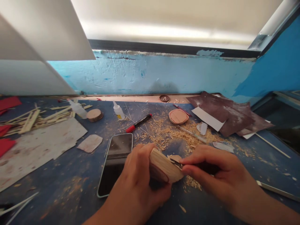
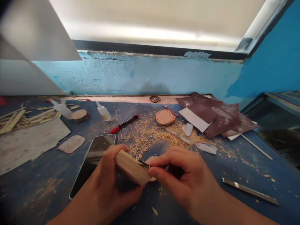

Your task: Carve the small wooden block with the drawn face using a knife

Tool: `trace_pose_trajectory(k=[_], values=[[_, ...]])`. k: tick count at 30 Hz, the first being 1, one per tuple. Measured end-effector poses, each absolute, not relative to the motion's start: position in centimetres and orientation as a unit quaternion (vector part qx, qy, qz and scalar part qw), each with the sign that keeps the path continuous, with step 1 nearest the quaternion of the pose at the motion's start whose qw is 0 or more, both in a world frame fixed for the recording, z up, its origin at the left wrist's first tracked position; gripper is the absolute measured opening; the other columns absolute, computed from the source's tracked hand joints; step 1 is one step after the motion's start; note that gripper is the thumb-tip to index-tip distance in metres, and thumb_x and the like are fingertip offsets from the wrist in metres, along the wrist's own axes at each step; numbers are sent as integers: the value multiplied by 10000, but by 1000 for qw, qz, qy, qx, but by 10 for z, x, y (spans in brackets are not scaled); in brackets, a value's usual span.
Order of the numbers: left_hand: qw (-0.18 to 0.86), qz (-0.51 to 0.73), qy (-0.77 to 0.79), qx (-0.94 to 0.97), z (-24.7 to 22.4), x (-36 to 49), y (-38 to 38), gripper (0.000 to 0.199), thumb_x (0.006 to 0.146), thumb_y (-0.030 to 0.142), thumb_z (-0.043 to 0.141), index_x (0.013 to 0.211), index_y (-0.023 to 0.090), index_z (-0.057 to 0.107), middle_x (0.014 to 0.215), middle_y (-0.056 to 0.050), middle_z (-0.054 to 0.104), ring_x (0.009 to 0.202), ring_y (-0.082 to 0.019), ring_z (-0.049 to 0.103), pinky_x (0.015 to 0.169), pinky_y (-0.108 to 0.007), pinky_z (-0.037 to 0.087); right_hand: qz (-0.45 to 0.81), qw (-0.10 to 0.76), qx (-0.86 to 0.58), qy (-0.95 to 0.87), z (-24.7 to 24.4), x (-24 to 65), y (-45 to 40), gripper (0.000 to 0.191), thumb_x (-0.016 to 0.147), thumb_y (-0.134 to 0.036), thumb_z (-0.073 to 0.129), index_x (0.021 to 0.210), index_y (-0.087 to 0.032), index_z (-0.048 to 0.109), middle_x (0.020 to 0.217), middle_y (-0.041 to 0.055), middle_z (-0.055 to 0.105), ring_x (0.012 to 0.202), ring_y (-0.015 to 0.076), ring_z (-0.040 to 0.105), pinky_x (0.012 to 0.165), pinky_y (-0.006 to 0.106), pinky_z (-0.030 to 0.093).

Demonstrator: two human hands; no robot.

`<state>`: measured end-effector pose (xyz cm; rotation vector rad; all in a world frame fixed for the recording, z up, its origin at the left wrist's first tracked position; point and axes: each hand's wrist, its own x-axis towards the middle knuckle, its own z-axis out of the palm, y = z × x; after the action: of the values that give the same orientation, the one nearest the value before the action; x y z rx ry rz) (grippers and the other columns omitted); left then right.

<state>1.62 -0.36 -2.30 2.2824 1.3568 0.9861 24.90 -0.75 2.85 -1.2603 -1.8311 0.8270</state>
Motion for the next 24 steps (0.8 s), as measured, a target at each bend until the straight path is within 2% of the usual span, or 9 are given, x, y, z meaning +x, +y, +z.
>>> trace_pose_trajectory(k=[5, 8, 12, 16, 18, 22, 24], values=[[143, 344, 501, 781, -23, 15, -3, 950, 718, 276, 814, 1490, 272, 260, 1353, -145, 535, 1154, -317, 643, 952, -491, 580, 317, 373, -502, -713, 32, 252, -5, 95, 910, -342, 789, 984, -344, 849, 751, -4, 748, 628, 115, 667, 511, 205, 468], [150, 339, 502, 781, -25, 15, -2, 927, 729, 272, 799, 1483, 278, 261, 1350, -140, 550, 1127, -304, 660, 940, -477, 590, 398, 347, -523, -669, 34, 252, -5, 129, 915, -387, 779, 994, -313, 849, 776, 12, 752, 593, 107, 629, 496, 208, 458], [162, 332, 509, 777, -26, 16, -2, 901, 726, 277, 791, 1462, 287, 271, 1304, -122, 562, 1088, -295, 670, 911, -470, 599, 504, 310, -534, -604, 37, 252, -5, 242, 924, -454, 759, 1051, -263, 836, 708, 6, 704, 514, 87, 548, 440, 202, 408], [160, 333, 496, 786, -25, 15, -4, 847, 747, 267, 769, 1437, 275, 277, 1274, -117, 562, 1108, -299, 662, 929, -481, 590, 386, 352, -502, -689, 38, 255, -4, 159, 922, -356, 771, 1033, -283, 857, 737, 17, 707, 580, 110, 598, 492, 227, 433], [162, 332, 497, 785, -25, 15, -4, 833, 757, 267, 766, 1431, 271, 276, 1264, -116, 565, 1117, -307, 661, 934, -491, 587, 376, 352, -504, -694, 38, 257, -5, 162, 920, -349, 774, 1047, -298, 860, 745, 21, 710, 619, 125, 619, 513, 232, 440], [213, 319, 528, 758, -23, 14, -2, 761, 780, 306, 773, 1384, 267, 312, 1200, -98, 594, 1052, -300, 677, 867, -481, 600, 528, 291, -522, -603, 39, 256, -6, 255, 923, -453, 759, 1088, -281, 851, 758, 17, 711, 508, 82, 517, 430, 204, 378], [229, 314, 532, 753, -21, 14, -1, 727, 790, 313, 767, 1366, 265, 325, 1189, -96, 598, 1029, -295, 678, 846, -477, 598, 540, 291, -527, -588, 39, 255, -6, 259, 913, -458, 770, 1071, -270, 852, 764, 17, 705, 506, 69, 496, 432, 193, 365]])
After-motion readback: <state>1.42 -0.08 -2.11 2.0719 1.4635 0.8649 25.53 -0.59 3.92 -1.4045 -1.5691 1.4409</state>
